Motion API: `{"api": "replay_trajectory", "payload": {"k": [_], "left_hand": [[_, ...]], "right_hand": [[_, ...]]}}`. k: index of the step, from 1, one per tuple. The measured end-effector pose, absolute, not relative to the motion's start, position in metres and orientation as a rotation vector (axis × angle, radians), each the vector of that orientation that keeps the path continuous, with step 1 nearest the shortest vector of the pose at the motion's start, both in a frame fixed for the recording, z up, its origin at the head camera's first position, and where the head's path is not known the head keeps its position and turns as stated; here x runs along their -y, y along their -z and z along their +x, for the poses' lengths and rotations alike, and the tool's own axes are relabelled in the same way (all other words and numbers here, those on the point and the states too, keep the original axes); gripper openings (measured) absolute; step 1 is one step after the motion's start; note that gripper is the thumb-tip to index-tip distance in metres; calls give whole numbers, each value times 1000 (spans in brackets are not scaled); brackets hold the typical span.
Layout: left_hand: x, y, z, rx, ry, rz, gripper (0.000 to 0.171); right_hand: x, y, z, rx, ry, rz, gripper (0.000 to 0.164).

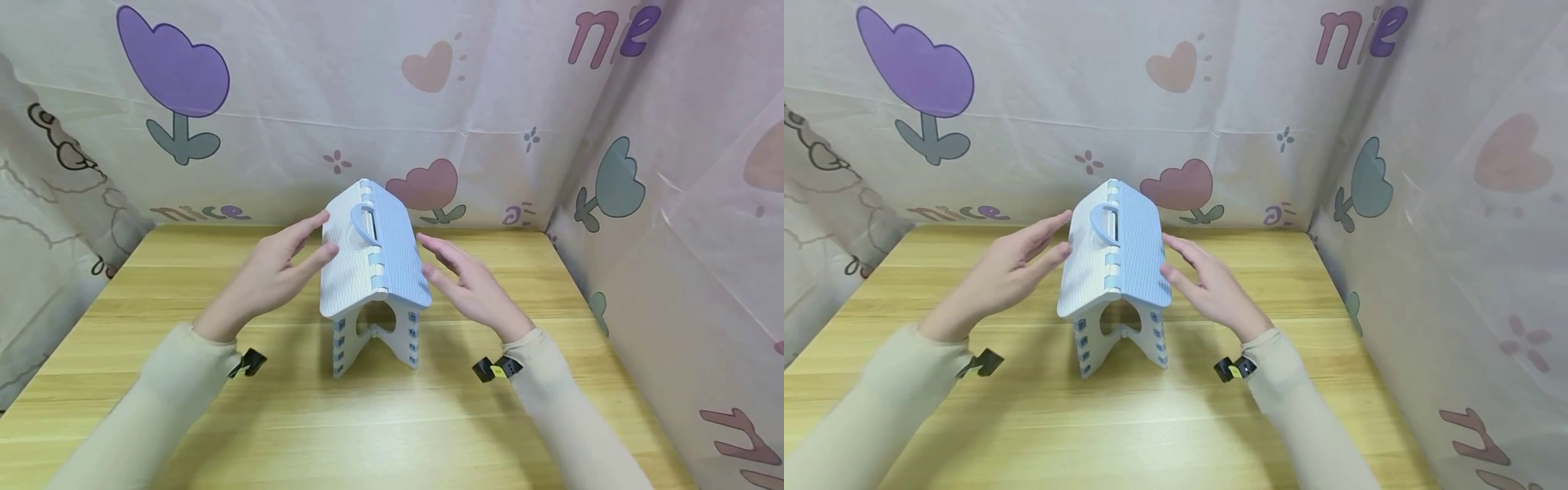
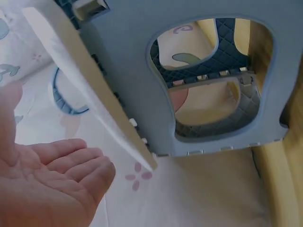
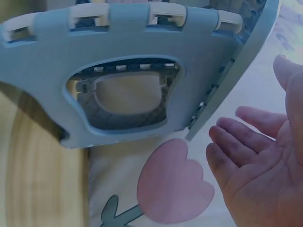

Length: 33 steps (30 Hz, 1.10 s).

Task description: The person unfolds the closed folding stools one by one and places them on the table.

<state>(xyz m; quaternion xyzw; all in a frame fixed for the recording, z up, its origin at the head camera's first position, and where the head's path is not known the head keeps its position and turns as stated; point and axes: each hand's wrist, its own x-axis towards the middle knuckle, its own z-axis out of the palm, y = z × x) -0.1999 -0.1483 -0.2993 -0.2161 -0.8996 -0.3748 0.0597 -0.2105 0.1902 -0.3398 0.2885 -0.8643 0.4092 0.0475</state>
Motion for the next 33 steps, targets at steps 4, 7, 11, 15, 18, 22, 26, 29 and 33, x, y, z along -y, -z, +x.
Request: {"api": "replay_trajectory", "payload": {"k": [4, 7, 11, 15, 18, 22, 26, 29, 33], "left_hand": [[137, 299, -215, 2813, 1146, -640, 70], [130, 300, -225, 2846, 1150, -635, 71], [125, 303, -234, 2847, 1170, -614, 73], [121, 304, -238, 2842, 1184, -602, 73], [119, 303, -239, 2848, 1186, -590, 73], [116, 300, -240, 2860, 1194, -546, 72], [114, 297, -241, 2865, 1218, -501, 72], [113, 296, -241, 2869, 1235, -480, 72], [111, 295, -242, 2899, 1242, -434, 74]], "right_hand": [[-180, 333, -219, 2688, -1150, 893, 65], [-174, 330, -224, 2716, -1096, 905, 74], [-166, 327, -227, 2740, -1061, 932, 82], [-161, 324, -229, 2756, -1044, 945, 79], [-160, 324, -230, 2765, -1025, 941, 75], [-160, 324, -231, 2766, -1014, 941, 73], [-160, 324, -232, 2762, -1020, 948, 76], [-160, 324, -233, 2758, -1022, 947, 79], [-160, 324, -234, 2759, -1022, 948, 80]]}}
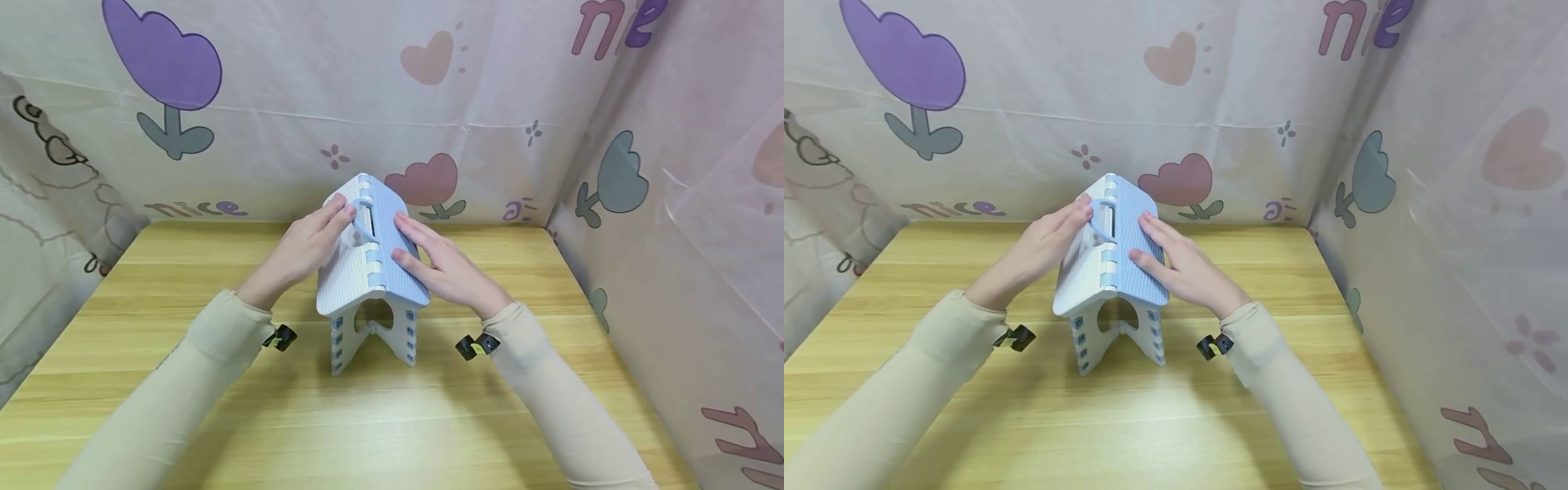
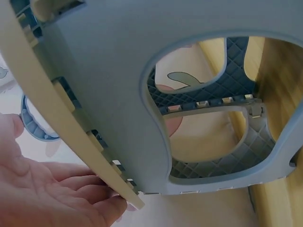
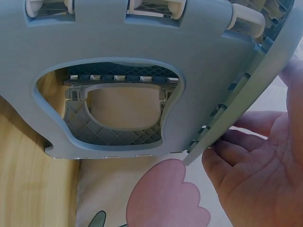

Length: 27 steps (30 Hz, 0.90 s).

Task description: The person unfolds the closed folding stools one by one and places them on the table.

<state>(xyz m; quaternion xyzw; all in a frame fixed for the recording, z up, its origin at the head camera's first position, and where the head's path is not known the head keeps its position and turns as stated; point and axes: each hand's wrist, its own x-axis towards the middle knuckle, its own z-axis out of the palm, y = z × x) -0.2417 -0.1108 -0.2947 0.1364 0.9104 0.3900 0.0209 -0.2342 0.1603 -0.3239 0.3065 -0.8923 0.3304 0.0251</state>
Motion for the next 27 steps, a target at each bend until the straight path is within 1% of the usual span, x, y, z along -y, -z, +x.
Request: {"api": "replay_trajectory", "payload": {"k": [6, 14, 27], "left_hand": [[111, 294, -241, -2761, -1270, 368, 78], [113, 297, -242, -2719, -1317, 416, 75], [116, 298, -242, -2714, -1276, 475, 75]], "right_hand": [[-160, 324, -235, 2771, -1031, 944, 79], [-161, 322, -235, 2761, -1031, 938, 77], [-162, 323, -235, 2769, -1019, 945, 87]]}}
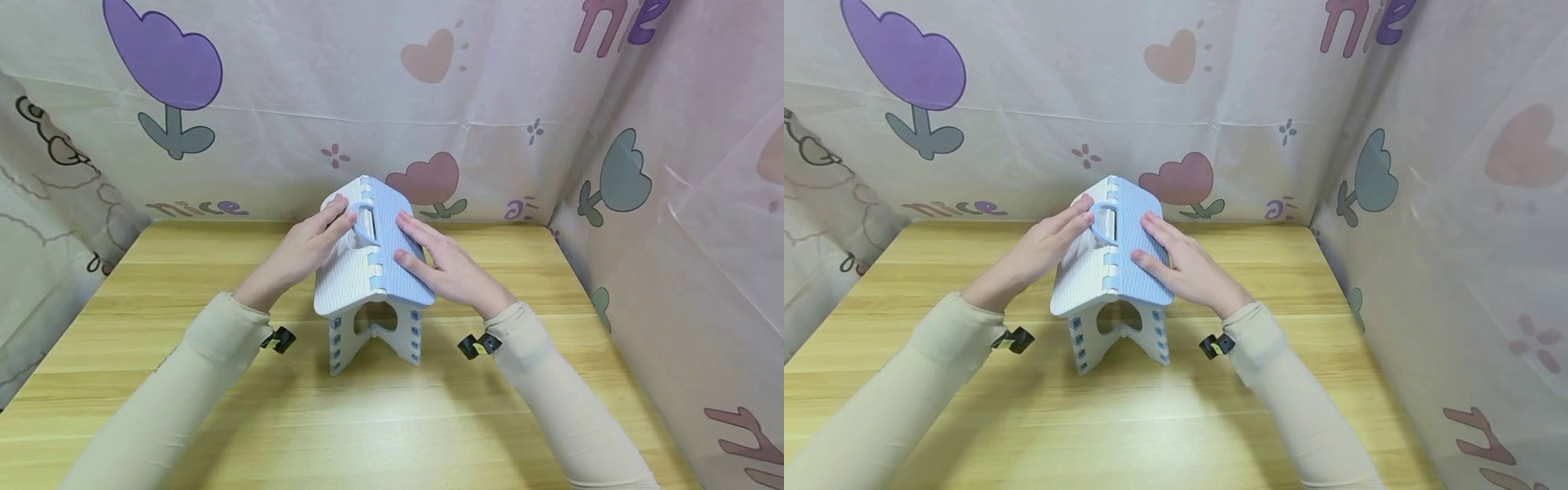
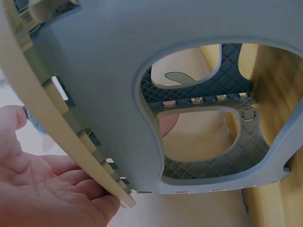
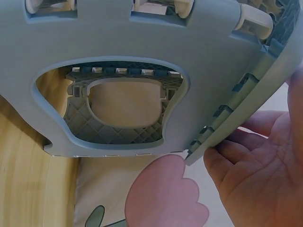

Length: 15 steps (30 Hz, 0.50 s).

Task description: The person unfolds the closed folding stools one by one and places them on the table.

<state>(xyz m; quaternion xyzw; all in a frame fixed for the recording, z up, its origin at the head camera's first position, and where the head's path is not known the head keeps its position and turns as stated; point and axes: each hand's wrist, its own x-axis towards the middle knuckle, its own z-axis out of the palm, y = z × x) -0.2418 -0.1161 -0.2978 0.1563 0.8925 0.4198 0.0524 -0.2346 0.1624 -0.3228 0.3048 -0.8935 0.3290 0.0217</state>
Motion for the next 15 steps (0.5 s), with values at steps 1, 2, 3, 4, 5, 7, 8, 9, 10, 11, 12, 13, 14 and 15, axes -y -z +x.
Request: {"api": "replay_trajectory", "payload": {"k": [1, 2, 3, 4, 5, 7, 8, 9, 10, 11, 12, 13, 14, 15], "left_hand": [[116, 298, -242, -2714, -1273, 475, 75], [117, 298, -242, -2713, -1270, 476, 75], [117, 298, -242, -2715, -1265, 477, 75], [117, 298, -242, -2720, -1257, 478, 75], [117, 298, -242, -2724, -1248, 482, 75], [117, 299, -242, -2740, -1224, 489, 75], [117, 299, -241, -2750, -1210, 494, 75], [116, 300, -241, -2761, -1193, 499, 74], [116, 301, -241, -2774, -1176, 503, 74], [116, 301, -241, -2786, -1163, 509, 74], [115, 302, -241, -2797, -1152, 514, 74], [115, 303, -241, -2807, -1142, 521, 74], [114, 303, -241, -2818, -1136, 527, 73], [114, 304, -241, -2828, -1129, 533, 73]], "right_hand": [[-162, 323, -235, 2768, -1018, 946, 87], [-163, 323, -235, 2768, -1017, 947, 88], [-163, 323, -235, 2766, -1014, 948, 88], [-163, 323, -235, 2765, -1013, 948, 88], [-163, 323, -234, 2764, -1013, 949, 87], [-163, 323, -234, 2764, -1009, 951, 86], [-164, 323, -234, 2764, -1006, 952, 85], [-164, 323, -234, 2765, -1003, 952, 84], [-164, 323, -233, 2765, -999, 952, 83], [-164, 323, -233, 2766, -995, 953, 82], [-164, 323, -233, 2768, -990, 953, 81], [-164, 323, -233, 2769, -988, 953, 79], [-164, 323, -234, 2771, -984, 952, 78], [-164, 323, -234, 2773, -981, 951, 77]]}}
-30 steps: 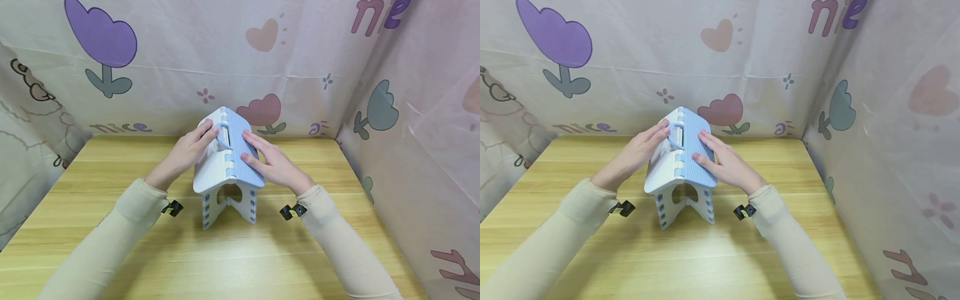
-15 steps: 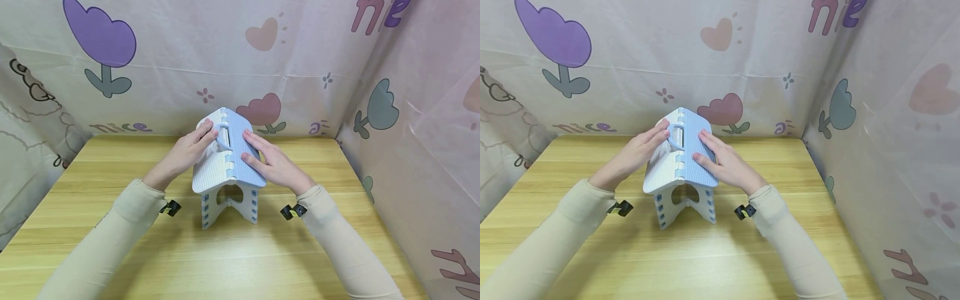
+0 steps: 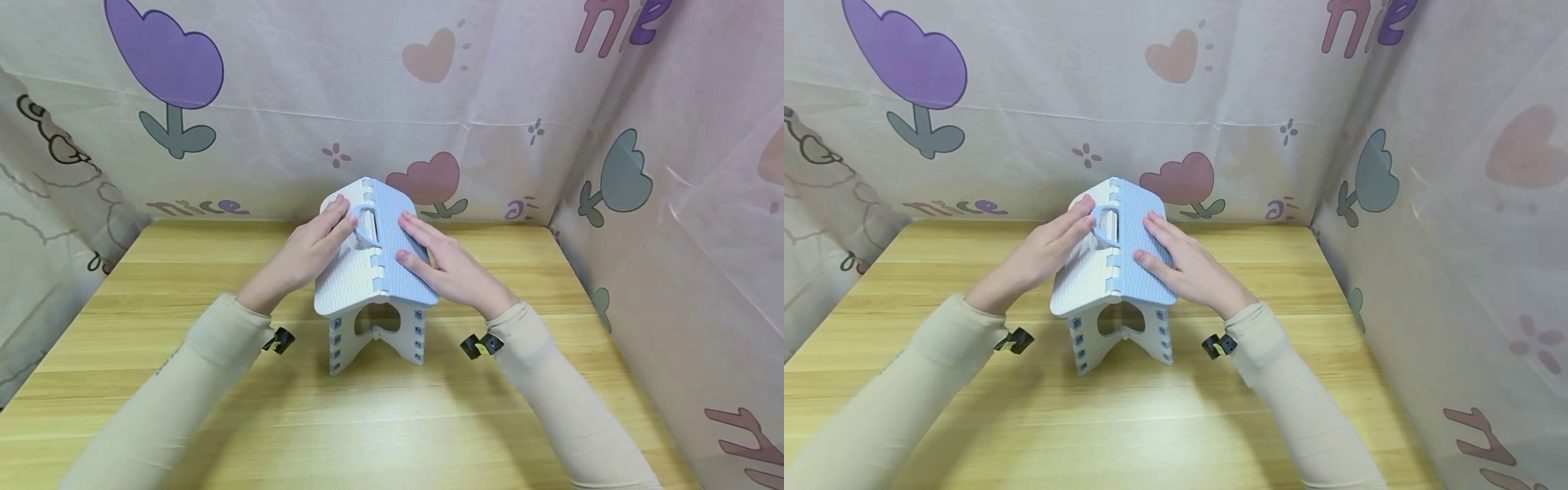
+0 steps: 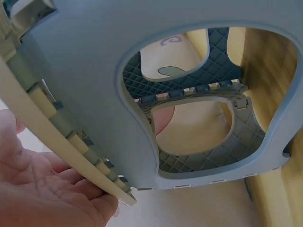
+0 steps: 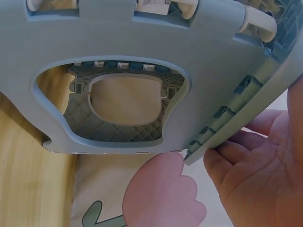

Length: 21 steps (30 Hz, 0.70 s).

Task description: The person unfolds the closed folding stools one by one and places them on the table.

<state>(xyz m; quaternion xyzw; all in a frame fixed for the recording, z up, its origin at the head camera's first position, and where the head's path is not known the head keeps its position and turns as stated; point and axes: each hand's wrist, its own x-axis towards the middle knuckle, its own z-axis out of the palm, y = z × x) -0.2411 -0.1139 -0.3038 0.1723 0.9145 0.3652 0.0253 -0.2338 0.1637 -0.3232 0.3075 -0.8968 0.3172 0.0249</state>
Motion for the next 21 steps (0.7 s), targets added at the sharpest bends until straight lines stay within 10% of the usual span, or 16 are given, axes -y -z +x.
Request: {"api": "replay_trajectory", "payload": {"k": [21], "left_hand": [[118, 311, -239, -2910, -973, 665, 84]], "right_hand": [[-161, 316, -238, 2829, -871, 975, 74]]}}
